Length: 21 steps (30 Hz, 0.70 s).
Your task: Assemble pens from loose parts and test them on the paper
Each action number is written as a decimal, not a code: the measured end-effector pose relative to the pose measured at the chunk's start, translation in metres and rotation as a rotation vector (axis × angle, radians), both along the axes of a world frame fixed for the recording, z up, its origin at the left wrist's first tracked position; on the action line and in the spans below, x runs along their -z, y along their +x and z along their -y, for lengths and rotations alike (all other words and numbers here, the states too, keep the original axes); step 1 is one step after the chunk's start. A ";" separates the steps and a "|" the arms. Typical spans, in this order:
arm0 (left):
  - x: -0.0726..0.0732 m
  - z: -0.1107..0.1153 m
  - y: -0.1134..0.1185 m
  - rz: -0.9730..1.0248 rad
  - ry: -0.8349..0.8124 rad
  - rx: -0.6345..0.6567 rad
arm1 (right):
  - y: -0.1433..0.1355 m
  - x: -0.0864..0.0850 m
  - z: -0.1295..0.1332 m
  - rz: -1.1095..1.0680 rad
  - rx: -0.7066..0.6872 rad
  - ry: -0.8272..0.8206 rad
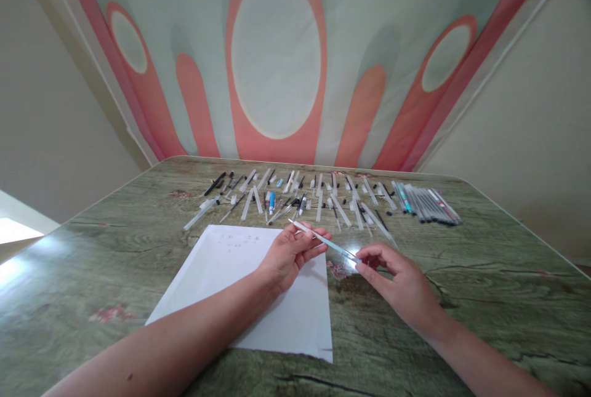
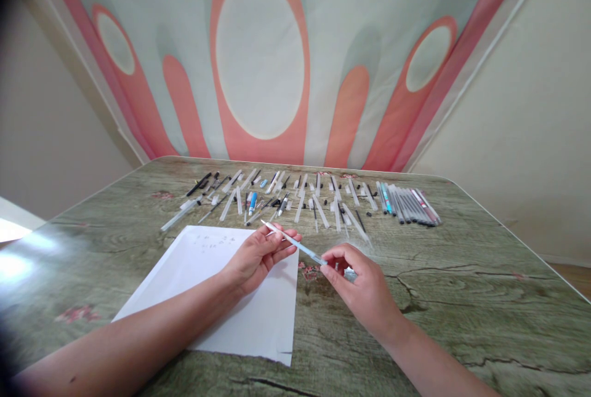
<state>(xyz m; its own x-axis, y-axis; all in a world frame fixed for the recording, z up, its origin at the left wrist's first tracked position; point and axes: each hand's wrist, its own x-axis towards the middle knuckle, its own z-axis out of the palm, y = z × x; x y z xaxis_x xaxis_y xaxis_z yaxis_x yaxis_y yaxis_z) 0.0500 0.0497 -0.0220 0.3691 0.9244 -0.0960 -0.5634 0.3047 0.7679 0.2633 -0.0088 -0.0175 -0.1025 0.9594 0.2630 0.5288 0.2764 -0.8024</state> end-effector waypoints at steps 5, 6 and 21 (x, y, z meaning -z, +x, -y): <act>0.001 0.000 0.000 0.015 -0.030 0.015 | 0.000 0.000 0.000 0.004 0.010 0.038; 0.001 0.000 0.000 0.015 -0.036 0.017 | 0.000 0.000 0.000 0.008 0.013 0.036; 0.000 -0.004 -0.003 0.006 -0.054 -0.037 | 0.004 0.005 -0.004 -0.011 0.055 -0.005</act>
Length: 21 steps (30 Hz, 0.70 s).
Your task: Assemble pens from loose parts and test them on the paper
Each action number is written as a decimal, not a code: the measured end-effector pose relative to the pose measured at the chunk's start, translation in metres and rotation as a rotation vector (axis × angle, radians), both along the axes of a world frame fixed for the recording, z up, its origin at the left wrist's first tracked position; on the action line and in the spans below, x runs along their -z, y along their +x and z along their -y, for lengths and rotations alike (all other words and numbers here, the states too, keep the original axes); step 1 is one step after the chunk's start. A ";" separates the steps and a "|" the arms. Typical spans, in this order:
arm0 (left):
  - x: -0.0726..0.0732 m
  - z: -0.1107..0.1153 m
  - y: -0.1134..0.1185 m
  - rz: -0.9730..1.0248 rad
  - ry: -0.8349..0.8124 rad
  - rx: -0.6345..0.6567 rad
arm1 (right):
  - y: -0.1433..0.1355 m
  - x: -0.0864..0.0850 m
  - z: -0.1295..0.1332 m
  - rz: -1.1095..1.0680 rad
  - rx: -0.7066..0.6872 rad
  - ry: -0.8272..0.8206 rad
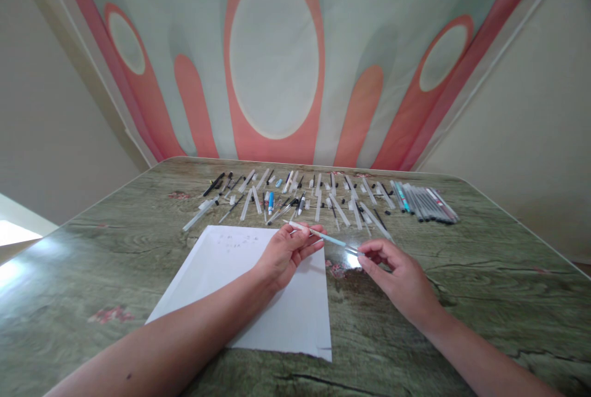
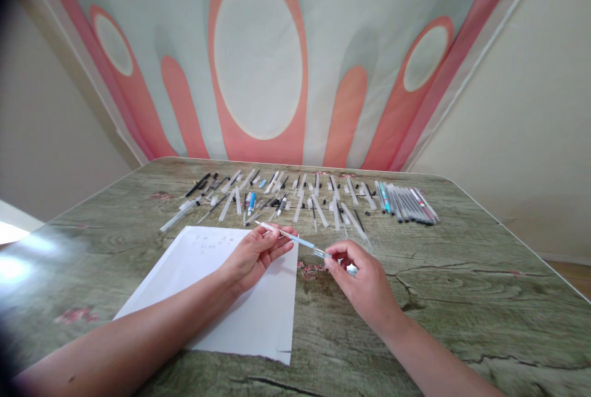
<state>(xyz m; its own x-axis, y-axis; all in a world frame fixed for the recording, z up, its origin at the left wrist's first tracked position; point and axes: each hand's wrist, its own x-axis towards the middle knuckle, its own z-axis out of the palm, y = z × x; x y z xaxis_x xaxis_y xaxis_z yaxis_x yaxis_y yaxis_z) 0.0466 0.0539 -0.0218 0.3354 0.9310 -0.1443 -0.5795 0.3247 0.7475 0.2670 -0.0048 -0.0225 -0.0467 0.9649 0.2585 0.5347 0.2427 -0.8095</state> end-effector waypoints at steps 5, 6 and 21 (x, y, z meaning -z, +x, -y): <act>0.004 0.000 0.001 -0.002 0.015 0.005 | 0.001 0.001 0.000 -0.025 0.002 -0.002; 0.005 0.000 0.001 -0.002 0.016 0.007 | 0.001 0.001 0.000 -0.028 0.002 0.003; 0.001 0.001 0.001 -0.045 0.010 0.003 | 0.002 -0.002 0.000 0.010 0.011 -0.015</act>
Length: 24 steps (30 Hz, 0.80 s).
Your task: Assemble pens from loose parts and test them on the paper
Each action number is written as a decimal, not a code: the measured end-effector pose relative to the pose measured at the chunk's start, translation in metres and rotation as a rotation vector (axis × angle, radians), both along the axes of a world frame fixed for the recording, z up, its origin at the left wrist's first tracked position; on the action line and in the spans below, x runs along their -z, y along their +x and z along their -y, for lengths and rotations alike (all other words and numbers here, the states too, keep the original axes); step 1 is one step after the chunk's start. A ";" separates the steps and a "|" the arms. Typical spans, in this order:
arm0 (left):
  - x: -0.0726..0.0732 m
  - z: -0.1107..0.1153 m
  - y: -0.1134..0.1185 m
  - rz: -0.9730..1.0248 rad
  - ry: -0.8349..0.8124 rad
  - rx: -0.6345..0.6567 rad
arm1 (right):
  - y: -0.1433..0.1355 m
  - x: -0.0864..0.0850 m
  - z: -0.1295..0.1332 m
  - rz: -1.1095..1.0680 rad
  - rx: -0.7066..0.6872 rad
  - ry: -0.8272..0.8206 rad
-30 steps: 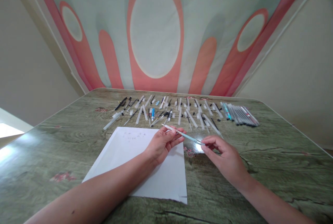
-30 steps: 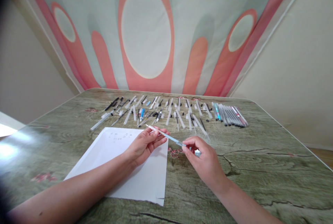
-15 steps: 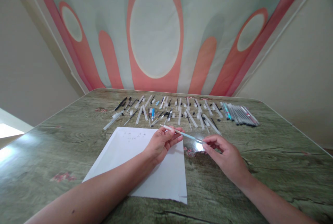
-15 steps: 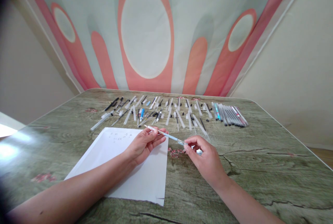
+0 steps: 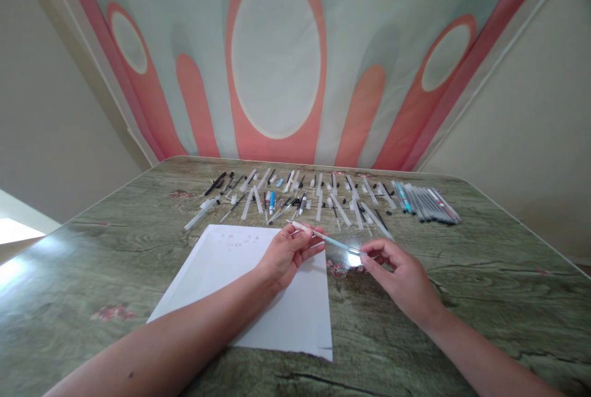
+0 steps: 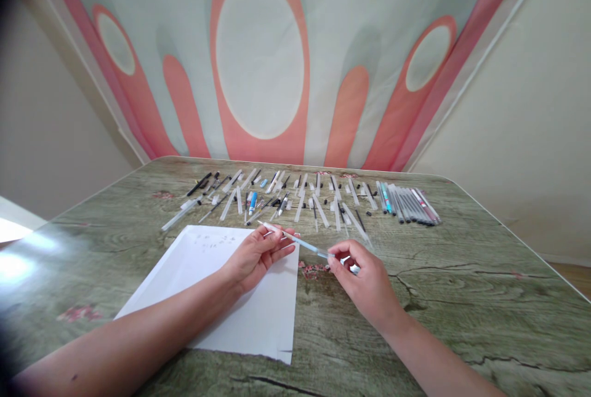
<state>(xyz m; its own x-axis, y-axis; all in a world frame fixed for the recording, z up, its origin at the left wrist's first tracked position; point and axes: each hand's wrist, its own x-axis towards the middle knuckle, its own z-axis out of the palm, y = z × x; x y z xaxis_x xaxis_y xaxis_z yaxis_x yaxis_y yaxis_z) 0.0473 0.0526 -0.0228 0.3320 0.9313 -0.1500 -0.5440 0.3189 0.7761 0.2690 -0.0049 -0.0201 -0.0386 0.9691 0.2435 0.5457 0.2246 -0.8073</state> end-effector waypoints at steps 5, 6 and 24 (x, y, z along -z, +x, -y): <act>0.003 -0.004 -0.003 -0.004 -0.017 -0.061 | 0.004 0.010 -0.008 0.194 -0.040 -0.023; 0.003 -0.005 -0.003 0.000 -0.028 -0.058 | 0.005 0.012 -0.010 0.236 -0.058 -0.007; -0.043 0.049 0.001 -0.488 0.324 0.585 | -0.005 -0.010 0.012 0.105 -0.209 0.139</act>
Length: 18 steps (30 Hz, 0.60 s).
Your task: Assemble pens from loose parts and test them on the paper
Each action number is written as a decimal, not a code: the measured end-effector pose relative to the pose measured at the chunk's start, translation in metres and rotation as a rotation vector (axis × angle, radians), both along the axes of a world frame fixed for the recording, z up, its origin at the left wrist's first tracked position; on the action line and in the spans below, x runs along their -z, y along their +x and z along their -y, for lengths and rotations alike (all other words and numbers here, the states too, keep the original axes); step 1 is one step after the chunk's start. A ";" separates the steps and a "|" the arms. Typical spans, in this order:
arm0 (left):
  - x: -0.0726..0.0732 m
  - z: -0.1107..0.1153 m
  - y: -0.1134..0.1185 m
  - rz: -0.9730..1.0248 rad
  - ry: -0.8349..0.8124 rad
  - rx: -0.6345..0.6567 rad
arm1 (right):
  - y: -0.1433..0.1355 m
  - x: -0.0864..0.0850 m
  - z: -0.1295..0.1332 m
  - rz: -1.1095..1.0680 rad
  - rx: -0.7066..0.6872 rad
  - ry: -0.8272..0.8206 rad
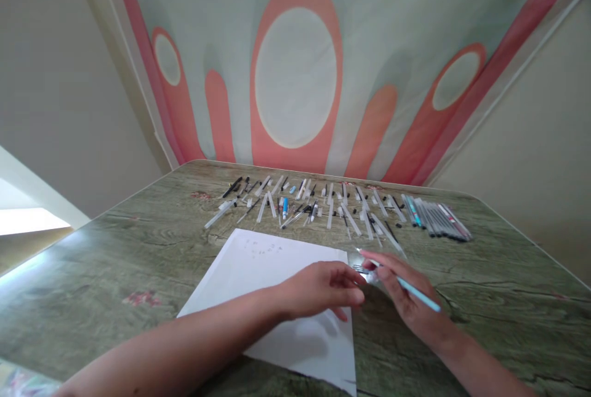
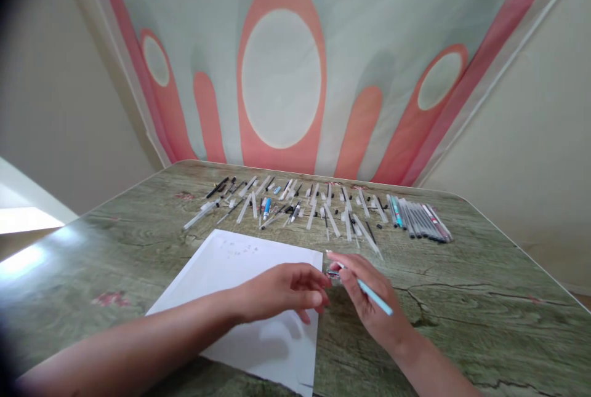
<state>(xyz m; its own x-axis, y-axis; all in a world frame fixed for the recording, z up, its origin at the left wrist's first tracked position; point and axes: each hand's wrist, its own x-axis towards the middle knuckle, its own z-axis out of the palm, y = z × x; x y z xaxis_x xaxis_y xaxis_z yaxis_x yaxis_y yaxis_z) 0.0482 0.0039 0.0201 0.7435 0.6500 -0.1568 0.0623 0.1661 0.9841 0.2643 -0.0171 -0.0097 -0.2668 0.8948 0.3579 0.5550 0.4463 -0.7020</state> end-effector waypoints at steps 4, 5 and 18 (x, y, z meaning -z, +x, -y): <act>-0.025 -0.001 -0.054 -0.448 0.796 0.152 | 0.011 0.001 -0.007 -0.049 0.258 -0.113; -0.024 0.003 -0.063 -0.523 0.872 0.208 | 0.012 0.002 -0.009 -0.059 0.273 -0.134; 0.020 0.037 -0.021 -0.653 1.216 0.437 | -0.034 -0.001 -0.024 -0.377 0.017 -0.505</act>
